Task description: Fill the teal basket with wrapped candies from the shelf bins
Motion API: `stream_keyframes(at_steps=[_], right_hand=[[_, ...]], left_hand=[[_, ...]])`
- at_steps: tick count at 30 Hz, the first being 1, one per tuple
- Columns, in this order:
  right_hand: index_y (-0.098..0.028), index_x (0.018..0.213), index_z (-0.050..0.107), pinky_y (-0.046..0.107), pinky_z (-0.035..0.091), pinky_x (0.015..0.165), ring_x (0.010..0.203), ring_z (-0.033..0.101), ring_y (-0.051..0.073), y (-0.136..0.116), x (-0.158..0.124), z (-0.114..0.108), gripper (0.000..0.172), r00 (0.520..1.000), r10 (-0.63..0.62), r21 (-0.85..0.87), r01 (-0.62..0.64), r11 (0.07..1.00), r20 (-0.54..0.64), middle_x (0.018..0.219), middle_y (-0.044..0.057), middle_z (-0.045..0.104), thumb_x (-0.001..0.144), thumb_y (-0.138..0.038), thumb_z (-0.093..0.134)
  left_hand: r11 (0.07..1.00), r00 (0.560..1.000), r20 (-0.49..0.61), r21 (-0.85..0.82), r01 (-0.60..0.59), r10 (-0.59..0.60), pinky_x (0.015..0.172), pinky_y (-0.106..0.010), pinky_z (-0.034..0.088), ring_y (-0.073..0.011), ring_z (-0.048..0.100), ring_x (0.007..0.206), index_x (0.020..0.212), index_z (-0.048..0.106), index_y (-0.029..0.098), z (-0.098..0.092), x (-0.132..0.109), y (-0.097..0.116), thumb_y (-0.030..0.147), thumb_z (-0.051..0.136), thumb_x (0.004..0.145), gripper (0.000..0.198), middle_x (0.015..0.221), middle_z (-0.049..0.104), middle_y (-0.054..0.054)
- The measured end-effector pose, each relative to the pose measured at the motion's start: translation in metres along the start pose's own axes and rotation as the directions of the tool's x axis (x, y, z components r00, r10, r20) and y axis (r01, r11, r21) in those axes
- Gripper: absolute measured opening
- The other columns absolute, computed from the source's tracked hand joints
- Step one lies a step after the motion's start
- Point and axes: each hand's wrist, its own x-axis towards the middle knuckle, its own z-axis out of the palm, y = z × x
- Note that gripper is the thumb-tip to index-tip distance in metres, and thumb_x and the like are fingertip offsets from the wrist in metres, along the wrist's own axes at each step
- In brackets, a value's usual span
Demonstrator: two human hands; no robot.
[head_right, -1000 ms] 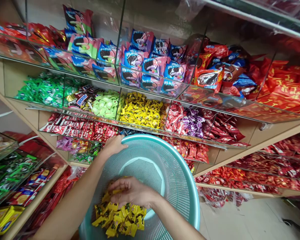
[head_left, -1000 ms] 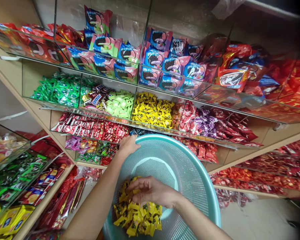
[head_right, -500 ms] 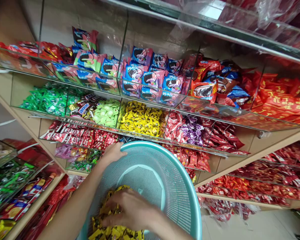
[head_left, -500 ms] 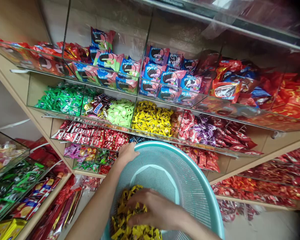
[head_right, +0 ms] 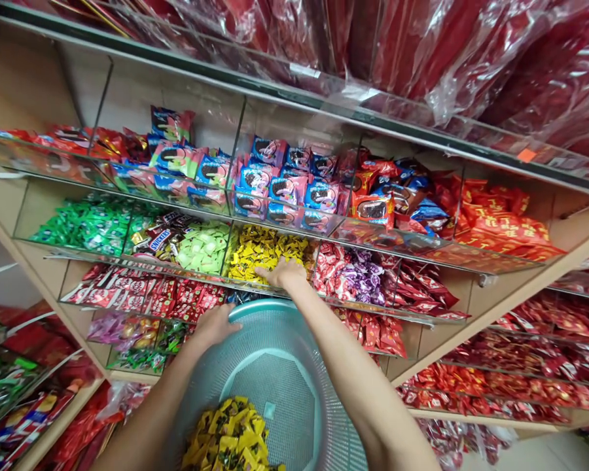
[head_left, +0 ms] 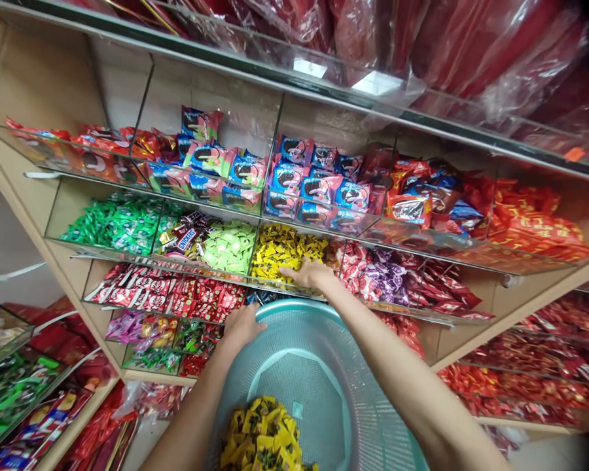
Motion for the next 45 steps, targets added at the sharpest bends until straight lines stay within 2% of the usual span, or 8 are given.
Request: stream_keyframes(at_steps=[9, 14, 20, 26, 31, 35, 38, 45], right_hand=[[-0.014, 0.128, 0.032, 0.044, 0.036, 0.088, 0.115, 0.035, 0.036, -0.009, 0.015, 0.006, 0.097, 0.995, 0.036, -0.04, -0.032, 0.999, 0.094, 0.128, 0.02, 0.032, 0.049, -0.058, 0.068], [-0.017, 0.126, 0.034, 0.041, 0.037, 0.088, 0.114, 0.038, 0.034, -0.007, 0.017, 0.01, 0.095, 0.999, 0.007, -0.024, -0.006, 1.0, 0.054, 0.125, 0.018, 0.036, 0.045, -0.041, 0.076], [-0.019, 0.122, 0.038, 0.04, 0.04, 0.084, 0.111, 0.041, 0.034, -0.001, 0.016, 0.013, 0.084, 0.999, -0.039, 0.038, 0.038, 0.999, 0.007, 0.124, 0.016, 0.038, 0.048, -0.033, 0.075], [-0.019, 0.107, 0.052, 0.033, 0.044, 0.074, 0.095, 0.053, 0.026, 0.01, 0.016, 0.002, 0.056, 0.994, -0.108, 0.145, 0.111, 0.983, -0.029, 0.109, 0.012, 0.052, 0.053, -0.023, 0.069], [-0.016, 0.091, 0.058, 0.031, 0.043, 0.069, 0.084, 0.056, 0.022, 0.022, 0.026, -0.009, 0.03, 0.986, -0.094, 0.275, 0.129, 0.953, -0.139, 0.094, 0.011, 0.057, 0.061, -0.018, 0.058], [-0.014, 0.077, 0.058, 0.026, 0.043, 0.059, 0.069, 0.054, 0.016, 0.026, 0.03, -0.012, 0.016, 0.98, -0.089, 0.435, 0.16, 0.886, -0.179, 0.075, 0.005, 0.056, 0.062, -0.018, 0.056], [-0.013, 0.078, 0.056, 0.021, 0.042, 0.049, 0.056, 0.048, 0.01, 0.024, 0.027, -0.012, 0.015, 0.986, -0.076, 0.589, 0.148, 0.795, -0.146, 0.068, 0.002, 0.053, 0.066, -0.021, 0.053], [-0.016, 0.086, 0.053, 0.017, 0.045, 0.05, 0.064, 0.05, 0.009, 0.025, 0.016, -0.017, 0.02, 0.987, -0.136, 0.842, 0.142, 0.52, -0.083, 0.074, 0.001, 0.057, 0.068, -0.026, 0.054]], left_hand=[[0.999, 0.999, 0.043, -0.035, 0.017, -0.016, 0.074, -0.031, 0.043, -0.0245, 0.058, 0.093, 0.105, 0.053, 0.024, 0.001, 0.003, 0.009, 0.042, 0.052, 0.069, 0.04, 0.099, 0.064, -0.008], [0.998, 0.998, 0.059, -0.064, 0.022, -0.018, 0.076, -0.034, 0.043, -0.0271, 0.056, 0.096, 0.108, 0.053, 0.023, 0.001, 0.007, 0.011, 0.041, 0.053, 0.068, 0.044, 0.102, 0.063, -0.009], [0.998, 0.999, 0.041, -0.06, 0.008, -0.005, 0.078, -0.033, 0.042, -0.0262, 0.056, 0.096, 0.112, 0.052, 0.023, 0.008, 0.013, 0.009, 0.04, 0.054, 0.067, 0.048, 0.102, 0.063, -0.008], [0.998, 0.999, 0.041, -0.061, 0.018, -0.016, 0.077, -0.033, 0.042, -0.0254, 0.057, 0.096, 0.109, 0.053, 0.023, 0.009, 0.013, 0.009, 0.04, 0.054, 0.067, 0.045, 0.102, 0.063, -0.008], [0.998, 1.0, 0.03, -0.056, 0.009, -0.008, 0.077, -0.034, 0.042, -0.0263, 0.057, 0.095, 0.112, 0.052, 0.022, 0.008, 0.01, 0.012, 0.041, 0.054, 0.067, 0.049, 0.101, 0.063, -0.009], [0.998, 0.999, 0.034, -0.067, 0.013, -0.011, 0.078, -0.034, 0.042, -0.0259, 0.056, 0.096, 0.113, 0.051, 0.022, 0.008, 0.009, 0.011, 0.04, 0.054, 0.067, 0.05, 0.102, 0.063, -0.009], [0.997, 0.999, 0.04, -0.074, 0.029, -0.026, 0.078, -0.033, 0.042, -0.0261, 0.056, 0.096, 0.114, 0.051, 0.022, 0.006, 0.007, 0.01, 0.04, 0.054, 0.067, 0.05, 0.102, 0.063, -0.009], [0.997, 0.999, 0.041, -0.068, 0.022, -0.019, 0.075, -0.033, 0.043, -0.0258, 0.057, 0.094, 0.105, 0.054, 0.024, 0.002, 0.002, 0.009, 0.04, 0.053, 0.067, 0.041, 0.1, 0.063, -0.008]])
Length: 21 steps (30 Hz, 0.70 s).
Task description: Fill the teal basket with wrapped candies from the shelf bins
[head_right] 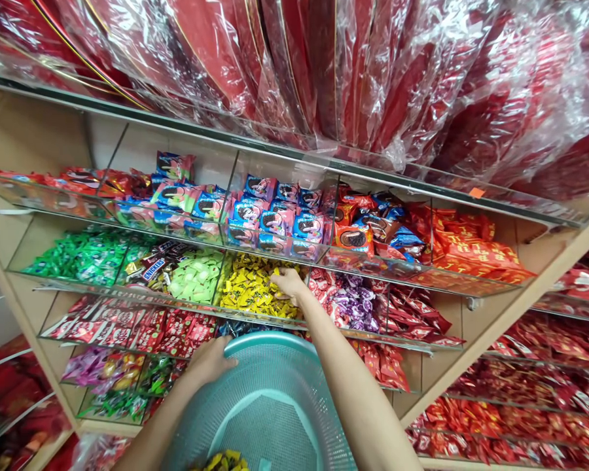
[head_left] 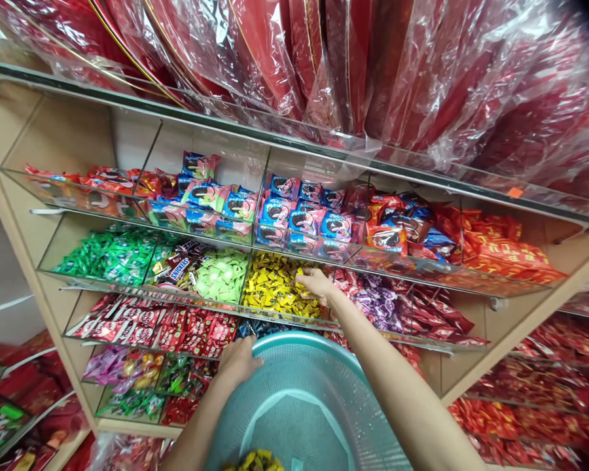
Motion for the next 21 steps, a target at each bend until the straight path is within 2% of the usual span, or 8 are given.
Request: stream_keyframes(at_steps=[4, 9, 12, 14, 17, 19, 21], right_hand=[[-0.018, 0.089, 0.051, 0.015, 0.043, 0.047, 0.07, 0.053, 0.011, 0.003, -0.004, -0.003, 0.032, 0.998, 0.001, 0.128, -0.009, 0.992, 0.066, 0.075, 0.002, 0.06, 0.061, -0.03, 0.062], [-0.019, 0.085, 0.05, 0.014, 0.042, 0.048, 0.076, 0.054, 0.011, 0.006, -0.013, -0.005, 0.031, 0.991, -0.021, 0.222, -0.008, 0.975, 0.129, 0.08, 0.002, 0.061, 0.06, -0.031, 0.064], [-0.019, 0.086, 0.049, 0.014, 0.039, 0.045, 0.074, 0.054, 0.011, 0.005, -0.035, -0.002, 0.03, 0.974, -0.094, 0.304, 0.028, 0.952, 0.206, 0.08, 0.001, 0.061, 0.063, -0.03, 0.062], [-0.019, 0.088, 0.049, 0.013, 0.037, 0.043, 0.073, 0.055, 0.011, 0.005, -0.058, 0.002, 0.03, 0.949, -0.144, 0.349, 0.039, 0.936, 0.279, 0.08, 0.001, 0.061, 0.064, -0.031, 0.061], [-0.018, 0.09, 0.052, 0.014, 0.038, 0.044, 0.067, 0.052, 0.009, 0.012, -0.094, 0.011, 0.031, 0.9, -0.147, 0.301, 0.019, 0.954, 0.409, 0.081, 0.001, 0.059, 0.066, -0.034, 0.061], [-0.017, 0.092, 0.056, 0.015, 0.038, 0.045, 0.061, 0.049, 0.007, 0.025, -0.112, 0.019, 0.031, 0.849, -0.137, 0.245, 0.01, 0.969, 0.511, 0.081, 0.001, 0.058, 0.068, -0.036, 0.059], [-0.017, 0.094, 0.058, 0.015, 0.037, 0.044, 0.057, 0.046, 0.006, 0.043, -0.125, 0.029, 0.031, 0.787, -0.113, 0.192, -0.007, 0.981, 0.607, 0.08, 0.001, 0.057, 0.069, -0.036, 0.058]], left_hand=[[1.0, 1.0, 0.001, 0.008, -0.013, 0.013, 0.073, -0.032, 0.042, -0.025, 0.058, 0.092, 0.103, 0.055, 0.025, 0.0, -0.001, 0.001, 0.041, 0.053, 0.068, 0.039, 0.098, 0.064, -0.007], [1.0, 1.0, 0.008, 0.006, -0.006, 0.006, 0.073, -0.031, 0.042, -0.0245, 0.058, 0.093, 0.101, 0.055, 0.025, 0.002, 0.0, 0.002, 0.042, 0.053, 0.068, 0.037, 0.098, 0.064, -0.007], [1.0, 1.0, -0.001, 0.025, -0.01, 0.01, 0.072, -0.03, 0.042, -0.0244, 0.058, 0.091, 0.099, 0.055, 0.025, 0.001, 0.0, 0.003, 0.043, 0.053, 0.068, 0.036, 0.095, 0.065, -0.006], [0.999, 1.0, 0.003, 0.038, -0.029, 0.029, 0.071, -0.031, 0.043, -0.0248, 0.059, 0.09, 0.098, 0.055, 0.025, 0.0, -0.001, 0.005, 0.044, 0.053, 0.068, 0.036, 0.095, 0.065, -0.007], [0.999, 0.999, 0.006, 0.038, -0.033, 0.033, 0.072, -0.029, 0.042, -0.0236, 0.058, 0.092, 0.099, 0.055, 0.025, -0.002, -0.003, 0.007, 0.043, 0.053, 0.069, 0.035, 0.097, 0.064, -0.006], [0.999, 1.0, 0.017, 0.042, -0.007, 0.007, 0.072, -0.029, 0.042, -0.0233, 0.058, 0.092, 0.101, 0.054, 0.025, -0.001, -0.003, 0.008, 0.045, 0.053, 0.069, 0.037, 0.097, 0.064, -0.006], [0.998, 0.999, 0.014, 0.048, -0.035, 0.034, 0.072, -0.029, 0.042, -0.0232, 0.058, 0.092, 0.101, 0.054, 0.025, 0.001, -0.002, 0.007, 0.045, 0.051, 0.07, 0.038, 0.097, 0.064, -0.006]])
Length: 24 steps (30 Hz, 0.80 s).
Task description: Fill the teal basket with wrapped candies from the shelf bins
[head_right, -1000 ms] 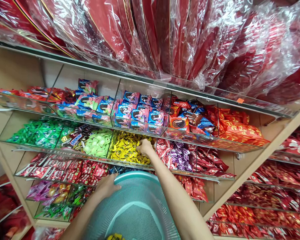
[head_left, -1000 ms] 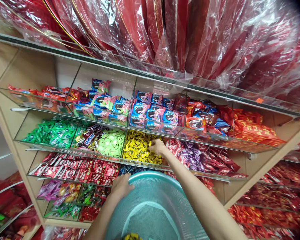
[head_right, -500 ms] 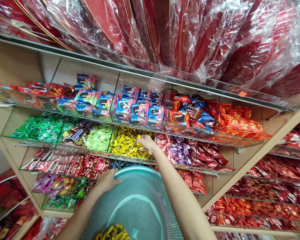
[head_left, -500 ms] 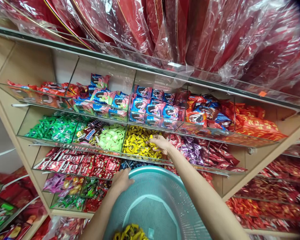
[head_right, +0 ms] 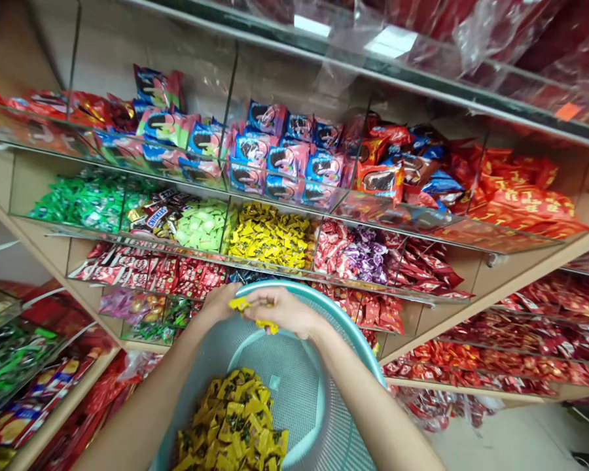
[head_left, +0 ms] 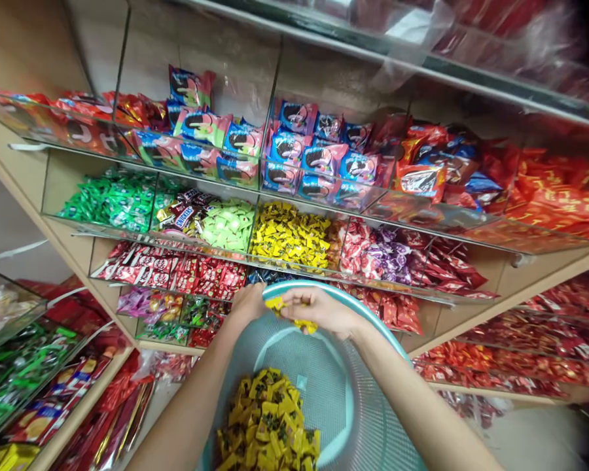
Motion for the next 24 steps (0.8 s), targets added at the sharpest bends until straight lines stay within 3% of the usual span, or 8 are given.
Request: stream_keyframes(at_steps=[5, 8, 20, 24], right_hand=[[-0.014, 0.083, 0.064, 0.017, 0.033, 0.046, 0.054, 0.043, 0.006, 0.055, 0.005, 0.023, 0.025, 0.991, 0.081, -0.179, -0.062, 0.982, 0.102, 0.067, -0.002, 0.057, 0.066, -0.032, 0.061], [-0.013, 0.075, 0.064, 0.017, 0.03, 0.045, 0.051, 0.041, 0.005, 0.072, 0.011, 0.034, 0.021, 0.983, 0.126, -0.313, -0.079, 0.947, 0.133, 0.061, -0.003, 0.055, 0.063, -0.03, 0.063], [-0.017, 0.071, 0.067, 0.021, 0.036, 0.051, 0.06, 0.054, 0.013, 0.078, 0.026, 0.069, 0.018, 0.968, 0.205, -0.615, -0.073, 0.785, 0.146, 0.067, 0.001, 0.064, 0.062, -0.033, 0.063], [-0.017, 0.079, 0.066, 0.022, 0.036, 0.05, 0.059, 0.052, 0.013, 0.073, 0.025, 0.065, 0.028, 0.972, 0.206, -0.524, -0.118, 0.843, 0.111, 0.07, 0.002, 0.063, 0.06, -0.038, 0.064]], left_hand=[[1.0, 1.0, -0.011, 0.007, 0.028, -0.028, 0.074, -0.028, 0.041, -0.0223, 0.057, 0.093, 0.105, 0.052, 0.026, 0.004, 0.0, -0.002, 0.05, 0.053, 0.068, 0.044, 0.1, 0.063, -0.005], [0.999, 1.0, 0.0, 0.017, 0.027, -0.027, 0.075, -0.028, 0.041, -0.0222, 0.057, 0.092, 0.103, 0.054, 0.025, 0.004, 0.0, -0.002, 0.05, 0.053, 0.068, 0.043, 0.099, 0.063, -0.005], [0.999, 0.999, -0.014, 0.012, 0.039, -0.039, 0.075, -0.028, 0.041, -0.0223, 0.057, 0.093, 0.104, 0.054, 0.027, 0.007, 0.002, -0.006, 0.051, 0.052, 0.068, 0.044, 0.099, 0.063, -0.005], [0.998, 0.998, 0.001, 0.001, 0.056, -0.056, 0.076, -0.027, 0.041, -0.0216, 0.057, 0.094, 0.105, 0.053, 0.027, 0.005, 0.001, -0.006, 0.051, 0.053, 0.067, 0.045, 0.1, 0.063, -0.004]])
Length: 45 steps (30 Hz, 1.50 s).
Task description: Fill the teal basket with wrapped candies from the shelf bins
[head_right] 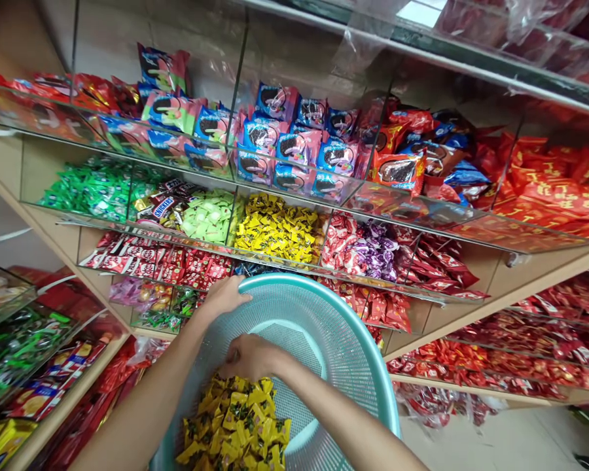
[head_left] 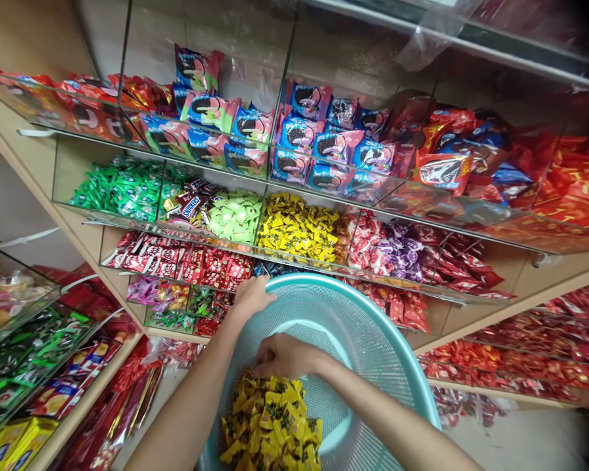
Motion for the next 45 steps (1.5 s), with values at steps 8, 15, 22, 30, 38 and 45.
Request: stream_keyframes(at_steps=[8, 15, 22, 30, 38, 45], right_hand=[[-0.018, 0.087, 0.061, 0.024, 0.047, 0.067, 0.078, 0.057, 0.012, 0.0, -0.028, -0.01, 0.026, 0.987, 0.008, 0.865, -0.144, 0.48, 0.159, 0.086, 0.001, 0.06, 0.066, -0.033, 0.062], [-0.014, 0.086, 0.06, 0.026, 0.046, 0.075, 0.084, 0.06, 0.016, 0.007, -0.033, -0.004, 0.027, 0.991, 0.066, 0.95, -0.127, 0.286, 0.112, 0.086, 0.004, 0.062, 0.062, -0.026, 0.066], [-0.013, 0.081, 0.059, 0.023, 0.046, 0.068, 0.082, 0.06, 0.017, 0.007, -0.033, -0.001, 0.024, 0.988, 0.05, 0.956, -0.155, 0.25, 0.147, 0.083, 0.005, 0.062, 0.057, -0.016, 0.062], [-0.014, 0.089, 0.059, 0.022, 0.046, 0.065, 0.087, 0.059, 0.017, 0.008, -0.037, 0.003, 0.026, 0.983, 0.043, 0.939, -0.183, 0.29, 0.178, 0.094, 0.006, 0.061, 0.065, -0.024, 0.059], [-0.015, 0.089, 0.059, 0.026, 0.048, 0.066, 0.095, 0.055, 0.022, 0.01, -0.037, 0.008, 0.031, 0.979, -0.006, 0.923, -0.19, 0.333, 0.204, 0.1, 0.006, 0.057, 0.059, -0.018, 0.063], [-0.016, 0.092, 0.059, 0.021, 0.047, 0.054, 0.099, 0.053, 0.025, 0.017, -0.034, 0.015, 0.035, 0.99, -0.004, 0.907, -0.126, 0.403, 0.139, 0.1, 0.006, 0.056, 0.057, -0.017, 0.066]], left_hand=[[0.999, 1.0, -0.019, 0.024, -0.024, 0.024, 0.071, -0.028, 0.042, -0.0228, 0.059, 0.089, 0.102, 0.054, 0.025, -0.002, 0.0, -0.001, 0.05, 0.052, 0.068, 0.042, 0.096, 0.064, -0.005], [1.0, 1.0, -0.025, 0.014, -0.008, 0.009, 0.073, -0.027, 0.042, -0.0215, 0.058, 0.092, 0.104, 0.053, 0.027, -0.002, -0.001, 0.0, 0.048, 0.053, 0.068, 0.042, 0.097, 0.064, -0.005], [1.0, 0.999, -0.038, 0.01, -0.023, 0.023, 0.074, -0.03, 0.042, -0.023, 0.058, 0.091, 0.103, 0.054, 0.027, -0.001, 0.001, 0.001, 0.047, 0.052, 0.068, 0.04, 0.096, 0.064, -0.005], [0.999, 0.999, -0.029, 0.015, -0.029, 0.03, 0.074, -0.031, 0.043, -0.0234, 0.058, 0.091, 0.101, 0.054, 0.025, -0.004, -0.001, 0.004, 0.045, 0.051, 0.069, 0.038, 0.097, 0.064, -0.006], [0.999, 0.999, -0.023, 0.025, -0.035, 0.036, 0.074, -0.031, 0.044, -0.0239, 0.058, 0.091, 0.099, 0.054, 0.025, -0.004, -0.001, 0.006, 0.045, 0.052, 0.069, 0.037, 0.097, 0.064, -0.006], [0.999, 0.999, -0.009, 0.037, -0.038, 0.038, 0.072, -0.03, 0.044, -0.0233, 0.059, 0.09, 0.096, 0.055, 0.024, -0.004, 0.0, 0.009, 0.046, 0.051, 0.069, 0.035, 0.096, 0.064, -0.006]])
